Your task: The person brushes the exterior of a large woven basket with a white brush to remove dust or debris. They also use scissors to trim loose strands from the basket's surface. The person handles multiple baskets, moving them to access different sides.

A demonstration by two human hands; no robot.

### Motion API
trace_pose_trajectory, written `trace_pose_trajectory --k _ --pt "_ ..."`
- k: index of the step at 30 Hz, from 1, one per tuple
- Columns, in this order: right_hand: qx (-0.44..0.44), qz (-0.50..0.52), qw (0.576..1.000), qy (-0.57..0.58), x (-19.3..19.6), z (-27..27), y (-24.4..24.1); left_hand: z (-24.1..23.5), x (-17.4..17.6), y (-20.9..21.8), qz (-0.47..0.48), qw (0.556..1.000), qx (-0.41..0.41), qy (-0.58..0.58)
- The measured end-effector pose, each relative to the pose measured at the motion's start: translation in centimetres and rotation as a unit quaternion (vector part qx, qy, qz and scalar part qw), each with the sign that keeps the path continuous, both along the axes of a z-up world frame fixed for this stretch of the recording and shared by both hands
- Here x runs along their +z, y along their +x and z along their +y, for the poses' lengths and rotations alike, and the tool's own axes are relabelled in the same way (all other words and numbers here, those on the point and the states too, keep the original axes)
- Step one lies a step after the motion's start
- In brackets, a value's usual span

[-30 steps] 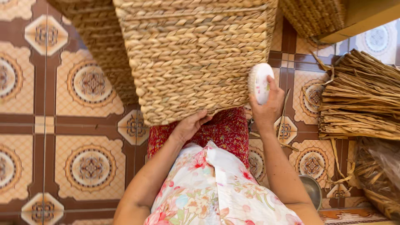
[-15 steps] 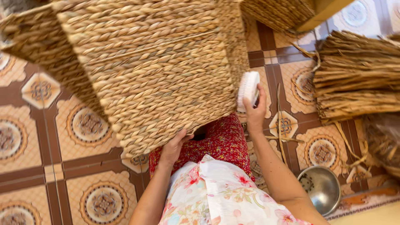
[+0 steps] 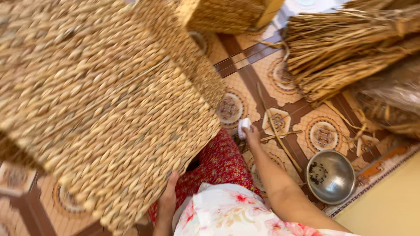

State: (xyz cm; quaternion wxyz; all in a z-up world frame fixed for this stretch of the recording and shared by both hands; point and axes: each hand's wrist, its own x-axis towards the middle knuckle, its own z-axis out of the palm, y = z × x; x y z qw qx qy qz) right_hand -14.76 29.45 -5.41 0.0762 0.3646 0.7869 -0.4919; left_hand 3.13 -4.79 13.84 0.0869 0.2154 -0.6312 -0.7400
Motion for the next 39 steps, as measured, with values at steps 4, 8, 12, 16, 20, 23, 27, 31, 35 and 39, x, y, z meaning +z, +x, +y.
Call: trace_pose_trajectory --k 4,8,12,16,20,23,27,31,35,39 --pt "-0.019 -0.027 0.998 0.052 -0.5 1.5 0.8 -0.1 -0.4 0.8 -0.064 0.998 0.009 -0.020" --pt "-0.041 -0.032 0.995 0.088 -0.6 4.7 3.1 -0.7 -1.8 1.4 -0.012 0.992 0.004 -0.128" --pt "-0.115 -0.110 0.985 0.065 0.2 8.8 6.4 -1.1 -3.8 1.0 -0.046 0.998 0.049 0.004" --pt "-0.111 -0.034 0.984 0.137 -0.1 13.2 9.1 -1.8 -5.6 1.1 -0.058 0.995 0.051 0.056" --pt "-0.190 -0.034 0.970 0.147 -2.2 14.8 11.8 -3.5 -4.7 3.1 -0.059 0.997 0.039 0.009" --pt "-0.418 0.190 0.872 -0.170 -3.4 16.1 12.8 -3.2 -2.3 1.6 0.007 0.999 0.011 0.038" --pt "-0.388 0.098 0.915 -0.047 -4.3 16.9 16.6 -1.4 2.7 -0.4 0.045 0.999 -0.009 0.007" --pt "-0.291 -0.085 0.938 0.166 -3.8 17.6 18.8 0.8 6.6 -2.0 0.054 0.996 -0.060 0.031" --pt "-0.305 -0.303 0.892 0.139 -2.6 17.1 21.2 1.4 7.5 -2.6 0.073 0.995 -0.071 0.006" --pt "-0.193 -0.280 0.896 0.283 -2.3 15.8 19.1 0.4 5.4 -1.9 0.094 0.993 -0.060 0.027"
